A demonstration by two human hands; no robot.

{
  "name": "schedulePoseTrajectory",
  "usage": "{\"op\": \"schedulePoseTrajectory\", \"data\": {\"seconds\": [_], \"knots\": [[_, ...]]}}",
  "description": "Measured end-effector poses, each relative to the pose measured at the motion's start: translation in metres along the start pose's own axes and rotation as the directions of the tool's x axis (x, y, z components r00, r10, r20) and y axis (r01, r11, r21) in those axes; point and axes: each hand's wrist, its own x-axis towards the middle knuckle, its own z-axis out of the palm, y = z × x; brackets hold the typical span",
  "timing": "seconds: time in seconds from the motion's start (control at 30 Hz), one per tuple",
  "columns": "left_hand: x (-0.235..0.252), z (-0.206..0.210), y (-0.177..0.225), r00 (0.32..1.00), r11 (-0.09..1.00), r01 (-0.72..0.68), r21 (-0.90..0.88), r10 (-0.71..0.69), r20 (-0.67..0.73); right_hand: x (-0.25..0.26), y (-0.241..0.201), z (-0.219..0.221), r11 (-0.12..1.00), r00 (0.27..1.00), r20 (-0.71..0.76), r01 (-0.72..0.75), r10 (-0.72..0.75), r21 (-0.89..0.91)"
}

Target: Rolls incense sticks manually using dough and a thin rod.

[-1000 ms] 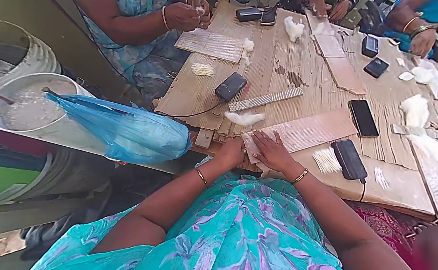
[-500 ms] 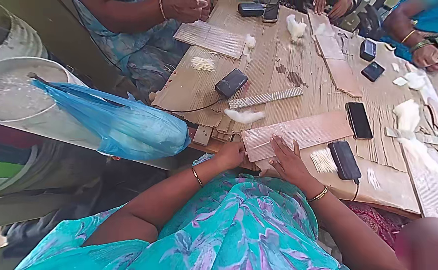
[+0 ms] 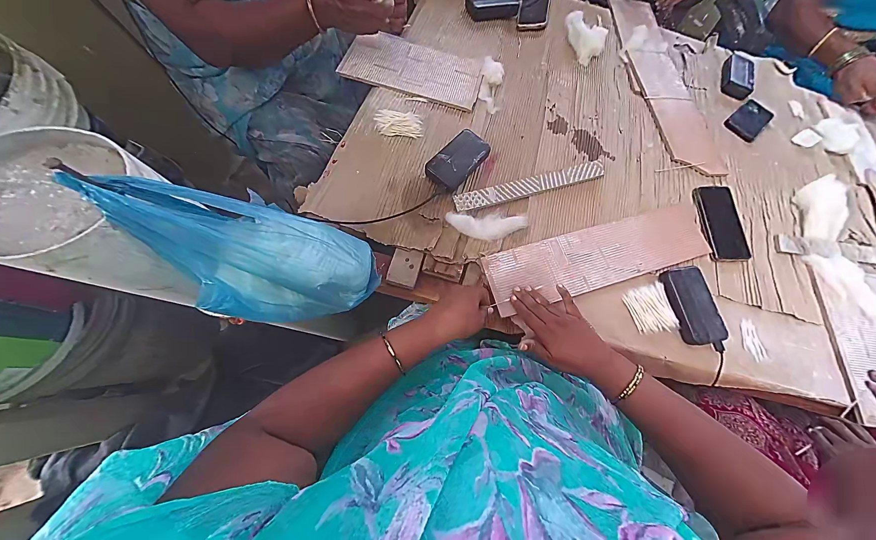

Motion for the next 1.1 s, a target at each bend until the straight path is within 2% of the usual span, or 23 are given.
{"op": "schedulePoseTrajectory", "data": {"seconds": [0.07,0.13,0.23,0.33,0.47,0.57,0.73,0.87,0.9,0.97,1.03,1.1], "knots": [[-0.003,0.003,0.003,0.999,1.0,-0.003,-0.014,0.003,0.054,-0.018,-0.002,-0.004,0.999,0.999,0.037,0.013,-0.014,0.03],[-0.005,0.003,0.004,0.998,1.0,-0.002,-0.028,0.003,0.057,-0.026,0.002,-0.008,0.999,1.0,-0.019,0.017,-0.016,0.038],[-0.005,-0.001,0.003,0.999,0.998,0.002,-0.065,-0.005,-0.041,-0.016,0.019,-0.013,0.996,0.983,-0.162,-0.089,0.088,-0.003],[-0.002,-0.009,0.002,0.992,0.997,0.009,-0.075,-0.018,-0.127,0.015,0.028,-0.016,0.984,0.962,-0.209,-0.177,0.176,0.012],[0.006,-0.016,0.002,0.988,0.999,0.036,0.006,-0.035,-0.151,0.056,0.022,-0.006,0.994,0.979,-0.173,-0.113,0.112,0.003],[0.009,-0.012,0.0,0.987,0.998,0.023,0.053,-0.014,-0.16,0.063,0.017,-0.001,0.998,0.988,-0.138,-0.067,0.066,-0.004],[0.003,-0.003,0.001,0.999,1.0,0.005,0.019,-0.004,-0.054,0.023,0.001,0.003,1.0,1.0,-0.027,-0.009,0.008,-0.013],[-0.003,0.004,0.0,0.996,1.0,-0.02,0.008,0.02,0.084,-0.015,-0.006,-0.004,0.996,0.995,0.095,0.018,-0.026,0.085],[-0.004,0.003,0.0,0.996,1.0,-0.017,-0.007,0.018,0.091,-0.021,-0.005,-0.006,0.993,0.996,0.083,0.022,-0.032,0.113],[-0.005,0.001,0.0,0.998,0.999,-0.012,-0.047,0.015,0.058,-0.024,0.003,-0.004,0.992,0.997,-0.08,0.018,-0.008,0.128],[-0.005,-0.002,-0.002,1.0,0.996,-0.015,-0.085,0.013,-0.018,-0.015,0.011,0.001,0.99,0.966,-0.241,-0.063,0.093,0.129],[-0.003,-0.008,-0.002,0.995,0.995,-0.011,-0.103,0.001,-0.095,0.005,0.016,0.001,0.979,0.933,-0.304,-0.159,0.191,0.128]]}}
